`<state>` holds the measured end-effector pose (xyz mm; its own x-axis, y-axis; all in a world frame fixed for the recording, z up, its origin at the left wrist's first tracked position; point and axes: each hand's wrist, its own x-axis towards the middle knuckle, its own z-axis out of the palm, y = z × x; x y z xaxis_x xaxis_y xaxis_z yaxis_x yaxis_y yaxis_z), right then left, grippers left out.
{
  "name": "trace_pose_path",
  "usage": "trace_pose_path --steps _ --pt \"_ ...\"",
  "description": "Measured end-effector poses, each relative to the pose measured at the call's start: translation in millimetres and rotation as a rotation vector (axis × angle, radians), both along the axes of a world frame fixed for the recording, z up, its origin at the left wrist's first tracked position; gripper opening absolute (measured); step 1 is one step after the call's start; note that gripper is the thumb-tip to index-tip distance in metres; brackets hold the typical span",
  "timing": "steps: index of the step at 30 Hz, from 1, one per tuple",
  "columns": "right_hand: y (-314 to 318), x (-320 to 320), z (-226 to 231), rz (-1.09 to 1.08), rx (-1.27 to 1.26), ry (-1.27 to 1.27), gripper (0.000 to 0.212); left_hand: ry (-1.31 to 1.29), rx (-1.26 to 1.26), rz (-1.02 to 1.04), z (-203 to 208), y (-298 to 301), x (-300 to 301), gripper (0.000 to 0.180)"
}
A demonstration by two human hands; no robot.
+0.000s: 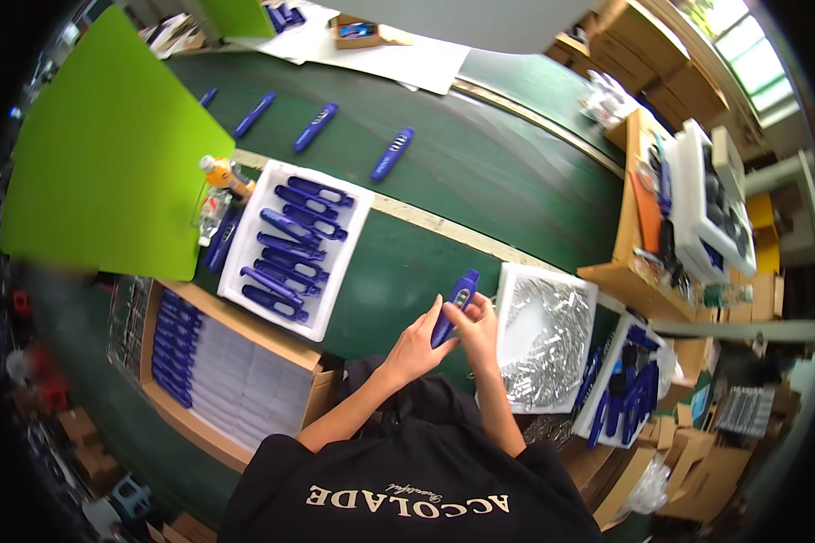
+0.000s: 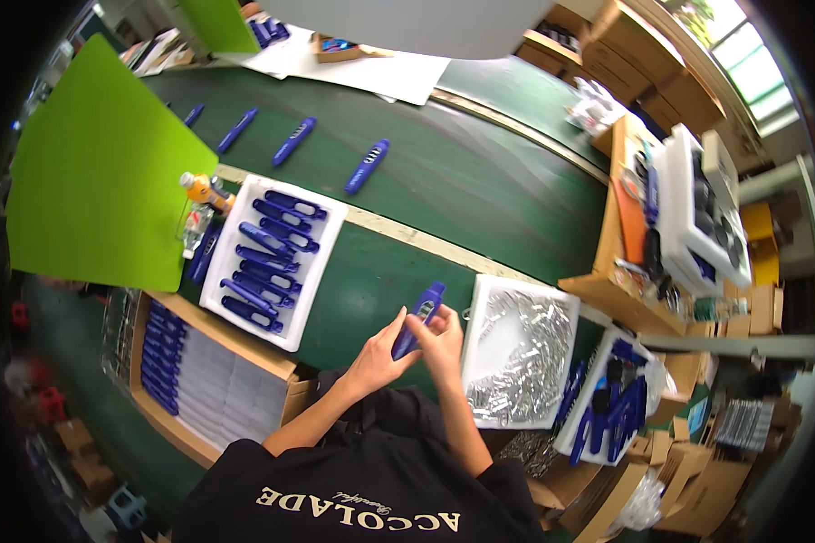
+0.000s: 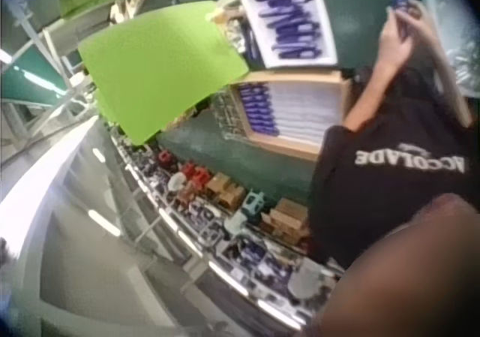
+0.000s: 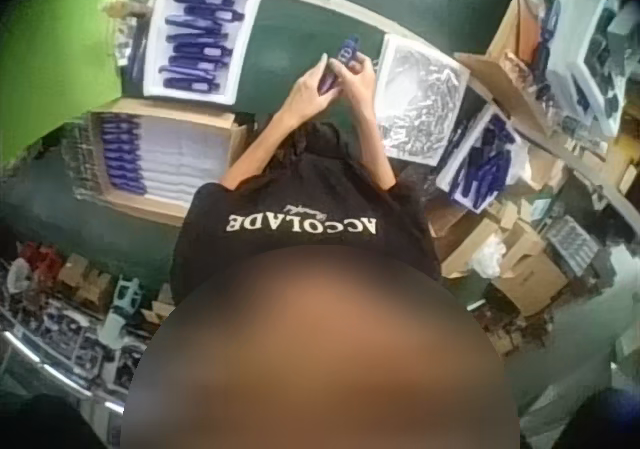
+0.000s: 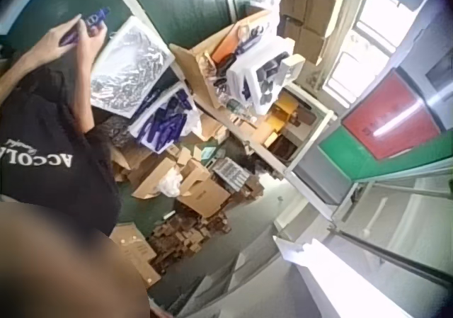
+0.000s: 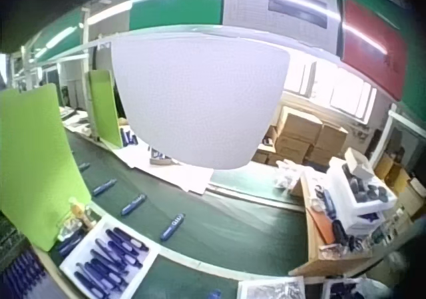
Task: The person assembles internal components into blue handheld electronic housings by hand, taking components from cardboard boxes and inserting them into the housings.
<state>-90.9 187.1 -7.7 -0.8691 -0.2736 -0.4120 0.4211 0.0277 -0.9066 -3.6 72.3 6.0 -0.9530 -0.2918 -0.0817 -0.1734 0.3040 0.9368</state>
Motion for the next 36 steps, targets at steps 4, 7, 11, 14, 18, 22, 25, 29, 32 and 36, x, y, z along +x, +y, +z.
trace_pose_path --steps 4,7,11,14,18,22,25,29,32,36 --pt "-3.6 -91.6 -74.1 0.044 0.122 0.133 0.042 0.002 -0.101 0.221 -19.5 -70.5 -9.3 0.065" --pt "-27.2 -166.4 -91.5 -0.059 0.174 0.140 0.031 0.018 -0.413 0.417 -51.4 -171.3 -9.6 0.044" --pt "-58.1 -256.6 -120.9 -0.112 0.380 0.238 0.053 -0.086 -0.877 0.389 -66.3 -289.0 -2.2 0.043" --pt "-92.9 -270.8 -115.8 -0.104 0.692 0.481 0.059 -0.161 -1.024 0.276 -76.5 -336.4 12.5 0.040" --pt "-95.1 -284.3 -118.7 0.034 1.003 0.691 0.045 -0.131 -1.104 0.031 -81.8 -355.5 3.2 0.034" --pt "-87.1 -282.4 -121.1 0.038 1.180 0.790 0.038 -0.011 -1.155 -0.170 -77.8 -370.5 -4.9 0.029" --pt "-73.4 -271.2 -111.7 -0.004 1.093 0.719 0.041 -0.020 -1.182 -0.238 -75.3 -378.3 7.0 0.036" --pt "-35.7 -229.2 -86.6 -0.025 0.881 0.654 0.033 -0.132 -1.235 -0.274 -51.3 -365.0 28.6 0.048" --pt "2.9 -184.6 -71.0 -0.113 0.756 0.672 0.026 -0.176 -1.178 -0.199 -34.3 -349.0 57.6 0.052" --pt "82.1 -119.6 -62.6 -0.212 0.900 0.567 0.020 -0.175 -1.013 0.088 -39.0 -302.5 94.7 0.046"
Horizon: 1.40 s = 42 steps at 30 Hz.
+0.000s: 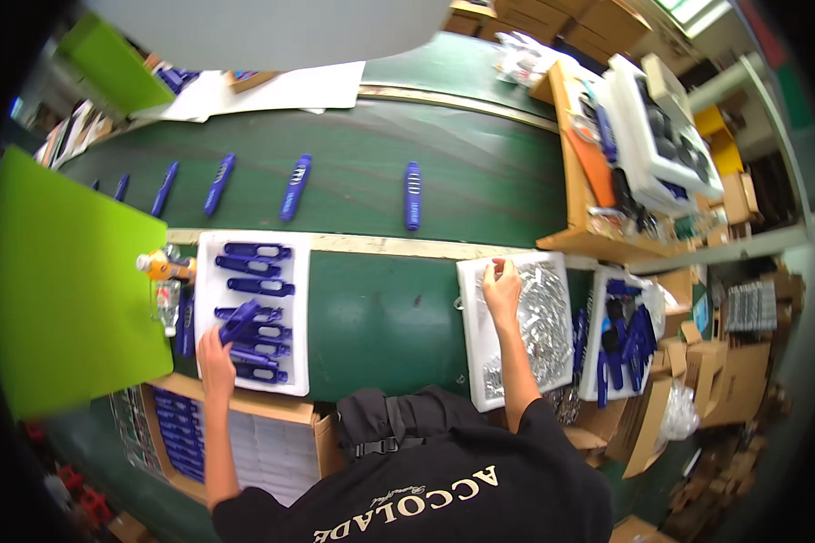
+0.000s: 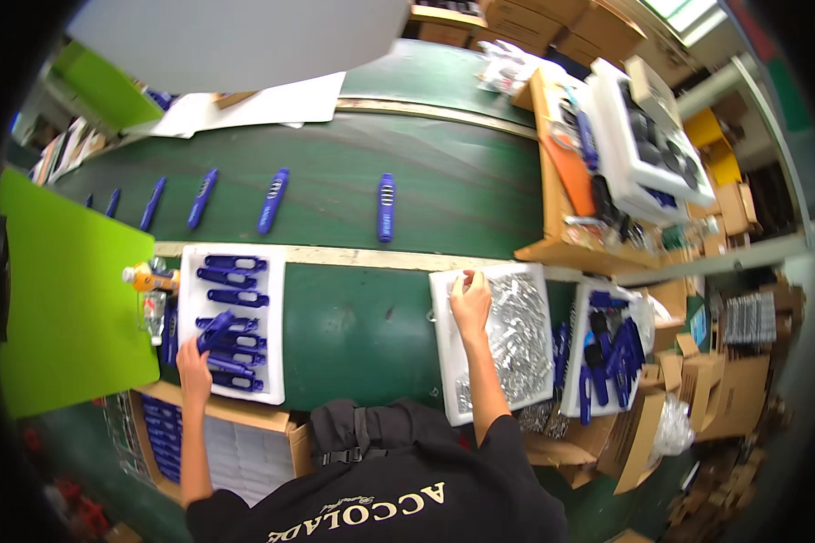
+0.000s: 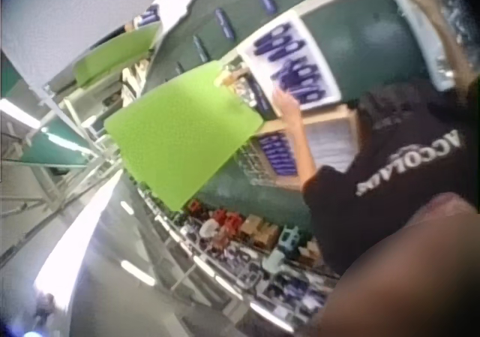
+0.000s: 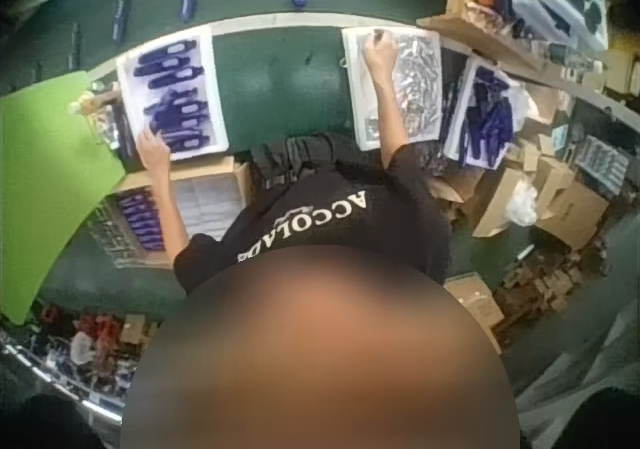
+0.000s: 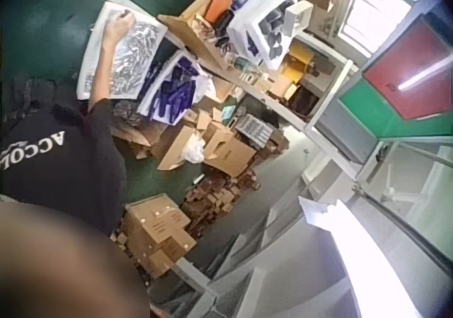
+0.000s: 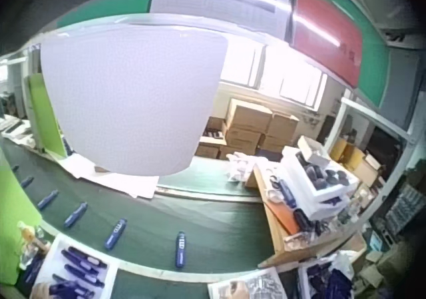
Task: The person assembles internal components into blue handheld electronic housings by hand, taking components from cardboard boxes and inserting them into the housings.
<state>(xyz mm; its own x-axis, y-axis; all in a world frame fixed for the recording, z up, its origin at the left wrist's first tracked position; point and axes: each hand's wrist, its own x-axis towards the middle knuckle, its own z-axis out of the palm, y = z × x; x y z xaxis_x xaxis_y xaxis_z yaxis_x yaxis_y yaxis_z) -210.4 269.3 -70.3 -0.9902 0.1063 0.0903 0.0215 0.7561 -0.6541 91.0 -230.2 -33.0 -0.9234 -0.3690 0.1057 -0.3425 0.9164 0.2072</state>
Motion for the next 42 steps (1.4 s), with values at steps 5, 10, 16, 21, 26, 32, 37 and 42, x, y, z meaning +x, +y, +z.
trace_pose_path --steps 5,10,16,21,26,32,37,42 --pt "63.6 41.5 -38.4 -0.042 0.081 0.064 0.028 0.645 1.918 0.411 26.8 123.3 24.4 0.052" --pt "62.5 30.4 -33.7 -0.077 0.252 0.118 0.028 0.441 2.452 0.176 49.8 236.1 -8.6 0.058" --pt "83.5 26.2 -43.9 -0.006 0.225 0.190 0.012 0.136 2.484 -0.047 71.2 292.1 -37.5 0.053" --pt "87.2 47.7 -34.3 0.087 0.180 0.157 0.017 0.017 2.434 -0.072 71.1 298.8 -44.6 0.048" --pt "78.8 33.5 -29.4 -0.042 0.032 0.143 0.041 -0.018 2.407 -0.074 64.1 301.6 -47.5 0.046" --pt "72.5 14.7 -36.5 -0.039 0.253 0.053 0.041 -0.034 2.269 -0.050 70.0 303.5 -44.2 0.044" --pt "95.8 33.3 -40.6 -0.047 0.033 0.230 0.041 0.015 2.257 -0.041 71.3 303.1 -39.0 0.044" --pt "62.1 90.3 26.8 -0.014 -1.001 -0.384 0.026 -0.026 2.266 0.047 69.4 307.2 -40.3 0.038"
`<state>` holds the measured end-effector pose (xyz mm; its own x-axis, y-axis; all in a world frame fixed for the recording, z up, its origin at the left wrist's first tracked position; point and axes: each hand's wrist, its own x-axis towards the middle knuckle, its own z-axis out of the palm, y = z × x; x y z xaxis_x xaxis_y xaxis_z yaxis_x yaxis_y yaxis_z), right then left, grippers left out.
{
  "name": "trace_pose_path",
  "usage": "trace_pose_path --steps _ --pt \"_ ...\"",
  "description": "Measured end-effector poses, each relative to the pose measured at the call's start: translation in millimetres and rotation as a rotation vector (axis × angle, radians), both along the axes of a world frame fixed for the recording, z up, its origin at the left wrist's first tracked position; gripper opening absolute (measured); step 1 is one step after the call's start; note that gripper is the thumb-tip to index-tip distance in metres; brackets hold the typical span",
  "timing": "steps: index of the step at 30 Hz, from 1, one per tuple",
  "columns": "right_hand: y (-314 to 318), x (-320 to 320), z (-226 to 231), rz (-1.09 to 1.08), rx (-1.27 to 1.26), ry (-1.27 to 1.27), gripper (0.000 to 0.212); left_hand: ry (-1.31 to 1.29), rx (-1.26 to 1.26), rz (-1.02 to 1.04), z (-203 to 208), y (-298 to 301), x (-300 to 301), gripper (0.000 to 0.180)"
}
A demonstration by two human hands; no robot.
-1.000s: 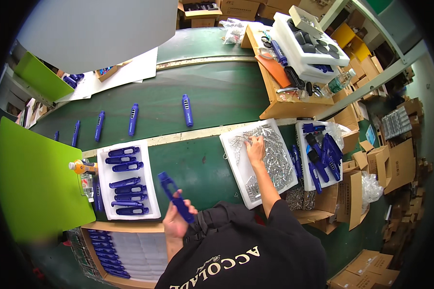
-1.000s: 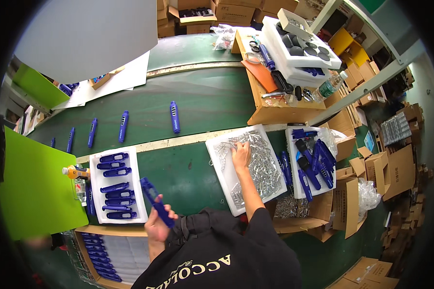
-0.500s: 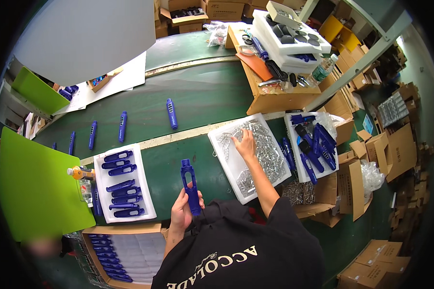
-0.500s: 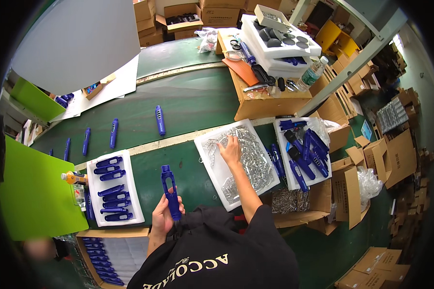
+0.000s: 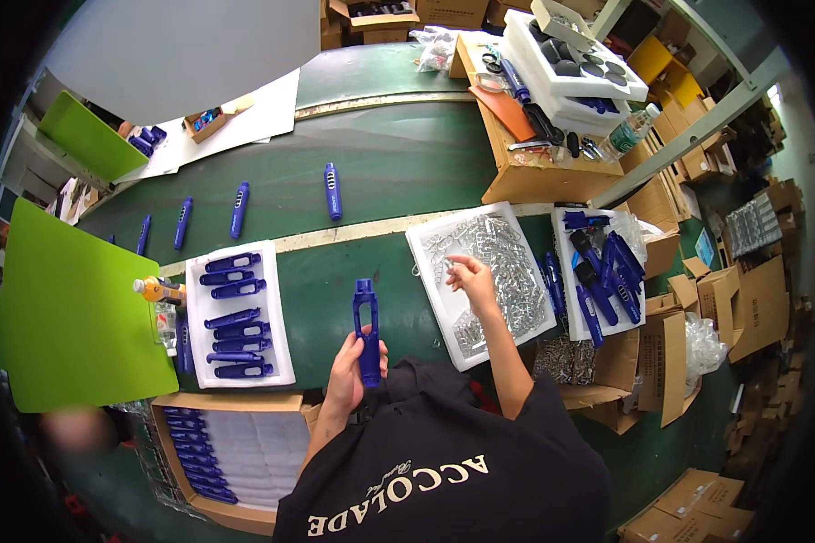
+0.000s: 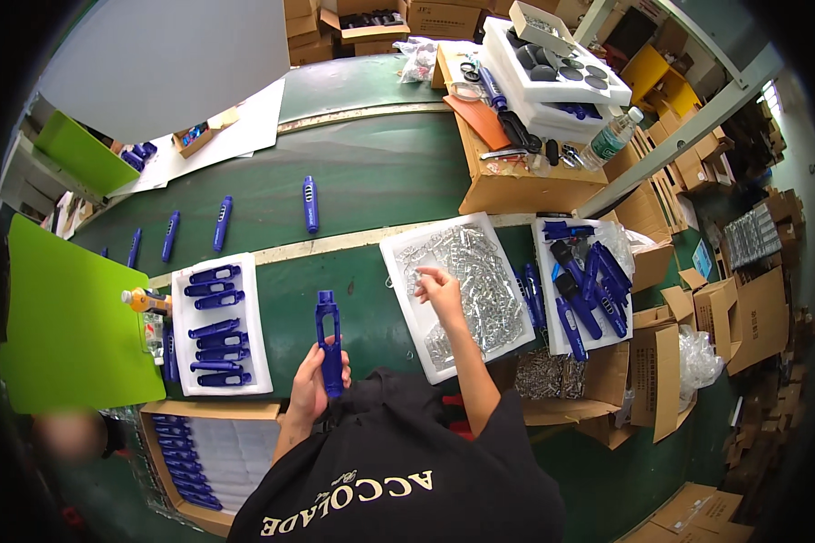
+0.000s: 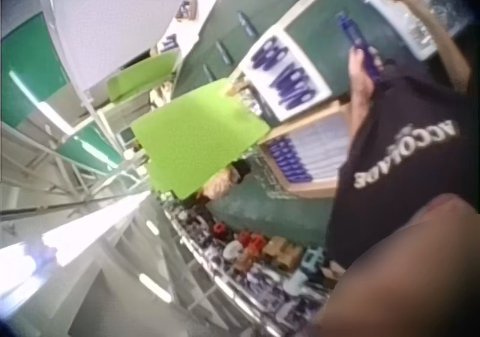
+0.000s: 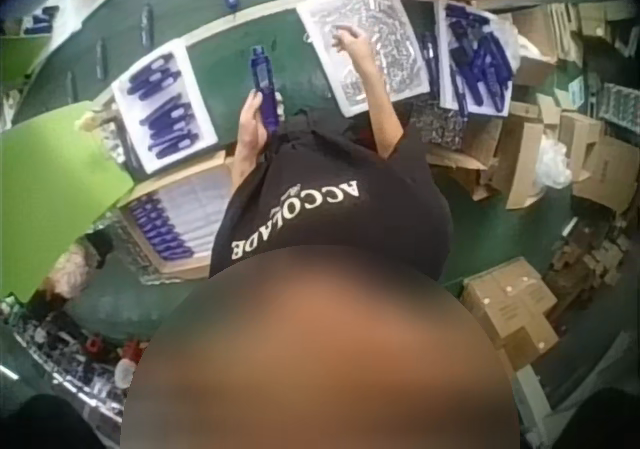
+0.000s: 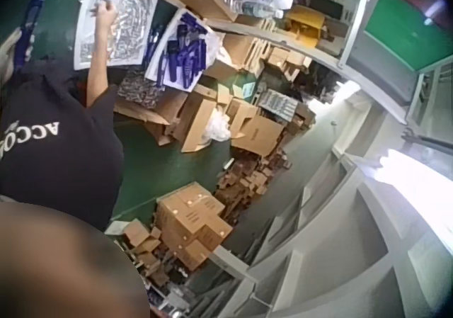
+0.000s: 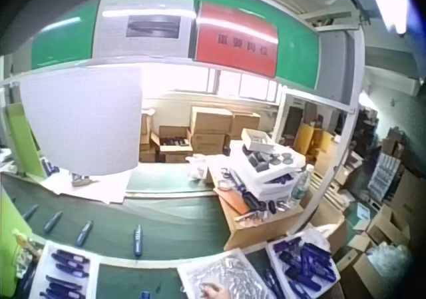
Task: The person assembles internal components into blue handheld electronic housings by hand, taking components from cardboard boxes and inserting them into the housings.
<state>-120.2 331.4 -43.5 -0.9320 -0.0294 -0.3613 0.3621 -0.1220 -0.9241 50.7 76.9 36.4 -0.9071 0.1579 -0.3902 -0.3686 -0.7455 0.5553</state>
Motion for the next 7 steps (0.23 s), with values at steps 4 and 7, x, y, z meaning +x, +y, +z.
trace_pose_path --steps 4,7 --pt "-29.0 50.1 32.1 0.105 -0.275 -0.082 0.021 0.008 -0.278 -0.074 -1.2 13.1 -19.2 0.035" --pt "-49.8 73.6 47.4 0.142 -0.135 0.069 0.036 0.025 -0.313 -0.112 -8.2 17.2 -29.8 0.037"
